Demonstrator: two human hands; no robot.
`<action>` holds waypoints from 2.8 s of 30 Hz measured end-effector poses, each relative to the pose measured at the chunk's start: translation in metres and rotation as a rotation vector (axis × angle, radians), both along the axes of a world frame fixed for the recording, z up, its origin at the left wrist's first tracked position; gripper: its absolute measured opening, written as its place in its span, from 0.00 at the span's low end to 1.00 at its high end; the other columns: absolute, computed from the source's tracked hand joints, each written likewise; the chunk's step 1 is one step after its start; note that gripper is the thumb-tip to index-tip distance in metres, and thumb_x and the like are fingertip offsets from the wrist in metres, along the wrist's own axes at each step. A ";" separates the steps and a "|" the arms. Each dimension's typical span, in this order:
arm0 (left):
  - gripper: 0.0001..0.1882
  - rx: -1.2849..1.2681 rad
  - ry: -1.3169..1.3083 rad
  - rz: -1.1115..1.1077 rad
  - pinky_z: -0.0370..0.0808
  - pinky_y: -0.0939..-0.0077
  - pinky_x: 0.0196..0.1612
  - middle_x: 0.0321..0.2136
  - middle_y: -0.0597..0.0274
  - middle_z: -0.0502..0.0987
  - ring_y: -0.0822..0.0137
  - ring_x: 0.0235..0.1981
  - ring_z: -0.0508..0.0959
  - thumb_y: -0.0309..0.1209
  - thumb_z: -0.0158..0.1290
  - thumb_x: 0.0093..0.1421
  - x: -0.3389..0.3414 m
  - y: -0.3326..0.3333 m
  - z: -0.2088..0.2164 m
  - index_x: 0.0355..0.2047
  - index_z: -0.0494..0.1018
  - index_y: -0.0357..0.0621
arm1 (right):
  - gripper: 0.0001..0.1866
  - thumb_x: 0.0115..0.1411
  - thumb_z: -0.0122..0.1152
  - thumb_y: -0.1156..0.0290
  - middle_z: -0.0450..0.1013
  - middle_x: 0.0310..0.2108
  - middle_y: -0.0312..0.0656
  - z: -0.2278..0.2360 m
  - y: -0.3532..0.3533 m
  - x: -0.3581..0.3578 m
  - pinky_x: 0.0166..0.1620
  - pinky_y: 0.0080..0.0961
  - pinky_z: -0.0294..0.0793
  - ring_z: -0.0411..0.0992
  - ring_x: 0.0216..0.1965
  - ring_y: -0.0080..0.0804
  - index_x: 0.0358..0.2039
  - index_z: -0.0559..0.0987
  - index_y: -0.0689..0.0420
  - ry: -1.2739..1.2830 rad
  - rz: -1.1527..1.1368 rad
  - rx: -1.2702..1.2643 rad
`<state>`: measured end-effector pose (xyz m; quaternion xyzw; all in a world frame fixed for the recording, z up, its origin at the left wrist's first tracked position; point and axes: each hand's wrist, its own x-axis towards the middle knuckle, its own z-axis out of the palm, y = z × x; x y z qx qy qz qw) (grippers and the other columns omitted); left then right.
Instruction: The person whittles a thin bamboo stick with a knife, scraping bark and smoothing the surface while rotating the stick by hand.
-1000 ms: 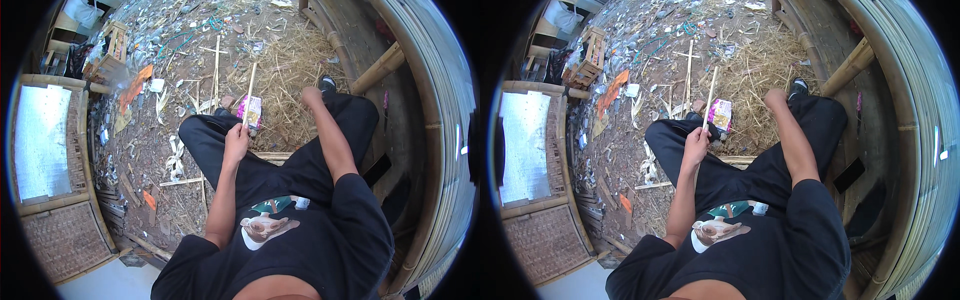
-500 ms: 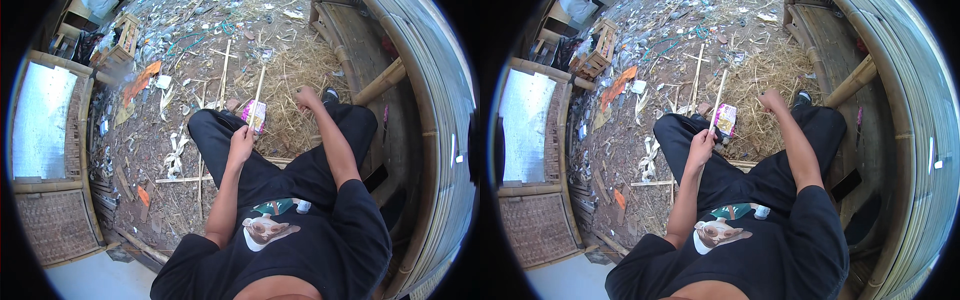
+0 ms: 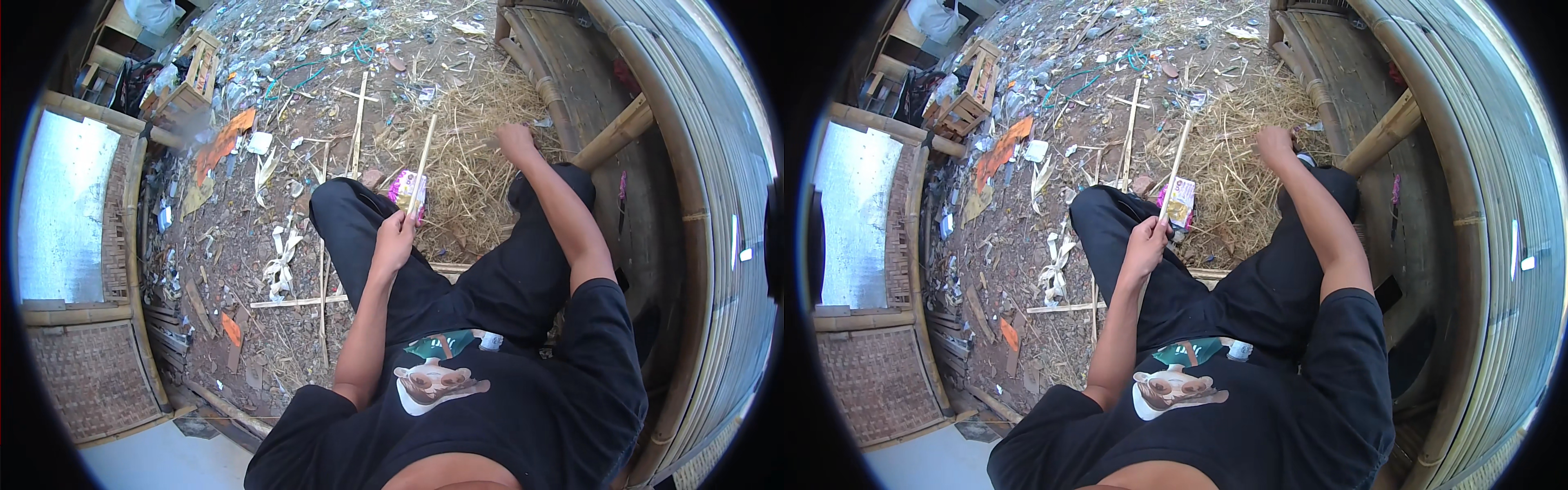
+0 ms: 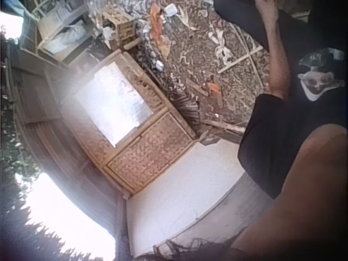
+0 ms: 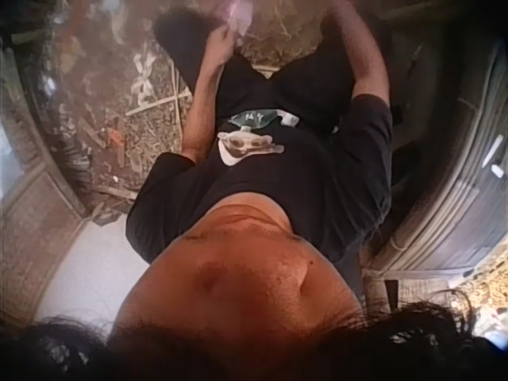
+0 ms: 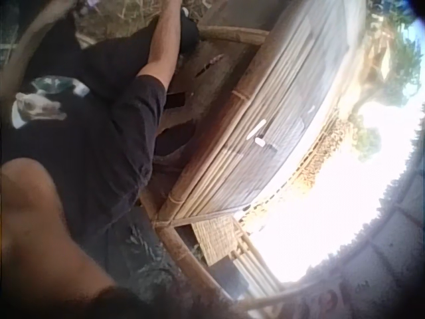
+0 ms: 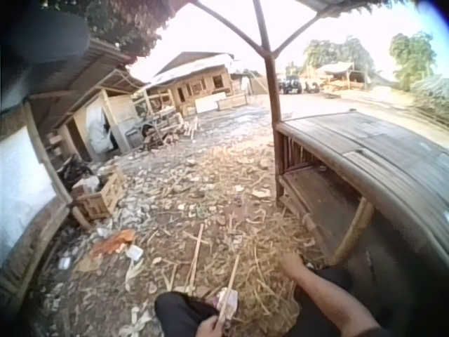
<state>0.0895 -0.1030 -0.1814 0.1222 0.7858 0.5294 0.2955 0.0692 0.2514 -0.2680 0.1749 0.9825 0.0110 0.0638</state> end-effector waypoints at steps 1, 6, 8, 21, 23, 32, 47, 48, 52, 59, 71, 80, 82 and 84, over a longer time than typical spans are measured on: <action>0.15 -0.005 -0.022 0.001 0.51 0.86 0.11 0.14 0.76 0.59 0.84 0.10 0.55 0.38 0.43 0.67 0.001 0.000 0.004 0.27 0.67 0.43 | 0.06 0.48 0.60 0.72 0.77 0.30 0.50 -0.003 0.003 0.001 0.40 0.40 0.76 0.76 0.36 0.47 0.28 0.81 0.55 0.000 0.005 -0.004; 0.15 -0.027 -0.047 0.030 0.50 0.86 0.12 0.14 0.76 0.58 0.84 0.10 0.55 0.38 0.43 0.67 -0.003 0.002 0.006 0.27 0.67 0.43 | 0.10 0.51 0.64 0.63 0.76 0.28 0.46 0.027 -0.018 -0.003 0.39 0.36 0.74 0.76 0.33 0.42 0.31 0.80 0.55 0.136 -0.307 -0.353; 0.15 -0.014 -0.086 0.040 0.50 0.87 0.12 0.14 0.77 0.58 0.84 0.11 0.54 0.38 0.43 0.67 -0.007 0.010 0.012 0.27 0.67 0.43 | 0.13 0.52 0.64 0.60 0.75 0.26 0.43 0.044 -0.029 -0.007 0.33 0.31 0.72 0.74 0.27 0.35 0.33 0.80 0.54 0.207 -0.386 -0.595; 0.17 0.042 -0.311 -0.122 0.67 0.84 0.20 0.19 0.69 0.67 0.78 0.16 0.68 0.41 0.46 0.66 -0.038 0.051 0.032 0.38 0.70 0.37 | 0.13 0.52 0.68 0.60 0.65 0.14 0.28 0.079 -0.093 -0.018 0.16 0.17 0.51 0.55 0.12 0.14 0.27 0.79 0.57 0.527 -0.474 -1.708; 0.24 0.146 -0.261 -0.095 0.72 0.77 0.30 0.30 0.60 0.72 0.71 0.25 0.74 0.47 0.40 0.67 -0.044 0.043 0.037 0.48 0.67 0.37 | 0.12 0.53 0.68 0.62 0.63 0.14 0.27 0.092 -0.093 -0.016 0.16 0.16 0.50 0.55 0.12 0.13 0.26 0.77 0.56 0.547 -0.486 -1.796; 0.21 -0.480 1.643 0.104 0.75 0.65 0.38 0.39 0.50 0.76 0.56 0.33 0.78 0.38 0.49 0.61 -0.103 0.016 0.065 0.50 0.67 0.38 | 0.14 0.49 0.70 0.61 0.75 0.24 0.36 0.083 -0.078 -0.014 0.19 0.17 0.56 0.57 0.15 0.16 0.25 0.77 0.57 0.610 -0.525 -1.704; 0.19 -1.264 1.292 -0.349 0.67 0.50 0.43 0.41 0.53 0.76 0.49 0.41 0.75 0.43 0.52 0.54 -0.252 0.003 0.056 0.38 0.74 0.41 | 0.14 0.53 0.68 0.63 0.60 0.14 0.23 0.098 -0.060 0.000 0.15 0.12 0.49 0.52 0.11 0.10 0.27 0.70 0.52 0.673 -0.565 -1.704; 0.20 -1.034 1.040 -0.307 0.66 0.44 0.45 0.43 0.54 0.76 0.50 0.46 0.75 0.45 0.51 0.56 -0.245 0.009 0.041 0.41 0.72 0.44 | 0.14 0.53 0.68 0.63 0.60 0.14 0.23 0.099 -0.060 0.002 0.15 0.12 0.49 0.52 0.11 0.10 0.26 0.69 0.52 0.647 -0.551 -1.691; 0.47 -1.630 0.268 -0.919 0.47 0.27 0.58 0.63 0.54 0.55 0.52 0.64 0.55 0.67 0.44 0.52 -0.156 -0.024 -0.085 0.64 0.54 0.51 | 0.15 0.51 0.68 0.60 0.73 0.22 0.35 0.081 -0.052 -0.001 0.19 0.17 0.56 0.56 0.15 0.14 0.25 0.74 0.57 0.671 -0.566 -1.688; 0.28 -0.255 -0.638 -0.573 0.71 0.68 0.47 0.45 0.62 0.76 0.56 0.45 0.75 0.54 0.50 0.57 -0.127 0.032 -0.110 0.52 0.69 0.51 | 0.12 0.54 0.67 0.62 0.66 0.18 0.27 0.093 -0.050 0.006 0.17 0.12 0.52 0.54 0.13 0.10 0.28 0.72 0.53 0.672 -0.521 -1.694; 0.33 -1.485 0.635 -0.588 0.60 0.31 0.52 0.49 0.51 0.74 0.54 0.50 0.74 0.61 0.46 0.55 -0.232 0.005 -0.045 0.48 0.73 0.47 | 0.13 0.53 0.67 0.61 0.65 0.17 0.26 0.084 -0.043 0.005 0.17 0.13 0.50 0.53 0.12 0.11 0.28 0.72 0.52 0.752 -0.490 -1.728; 0.28 -0.679 -0.114 -1.010 0.64 0.66 0.55 0.46 0.53 0.75 0.57 0.51 0.72 0.50 0.43 0.63 -0.098 0.022 0.034 0.53 0.67 0.41 | 0.12 0.54 0.66 0.62 0.62 0.17 0.26 0.072 -0.038 0.005 0.18 0.14 0.52 0.54 0.13 0.11 0.29 0.72 0.53 0.770 -0.492 -1.747; 0.24 -0.374 0.613 -1.315 0.69 0.62 0.49 0.40 0.50 0.76 0.57 0.46 0.75 0.48 0.48 0.60 -0.077 -0.016 0.057 0.50 0.70 0.45 | 0.12 0.55 0.66 0.63 0.70 0.22 0.31 0.070 -0.033 -0.002 0.18 0.13 0.54 0.55 0.14 0.11 0.29 0.73 0.55 0.746 -0.482 -1.754; 0.21 -0.623 0.714 -1.247 0.69 0.63 0.47 0.39 0.51 0.76 0.56 0.44 0.75 0.46 0.48 0.60 -0.103 -0.040 0.071 0.48 0.72 0.48 | 0.12 0.55 0.65 0.63 0.73 0.26 0.35 0.083 -0.044 -0.006 0.19 0.13 0.54 0.55 0.14 0.12 0.29 0.73 0.55 0.783 -0.436 -1.779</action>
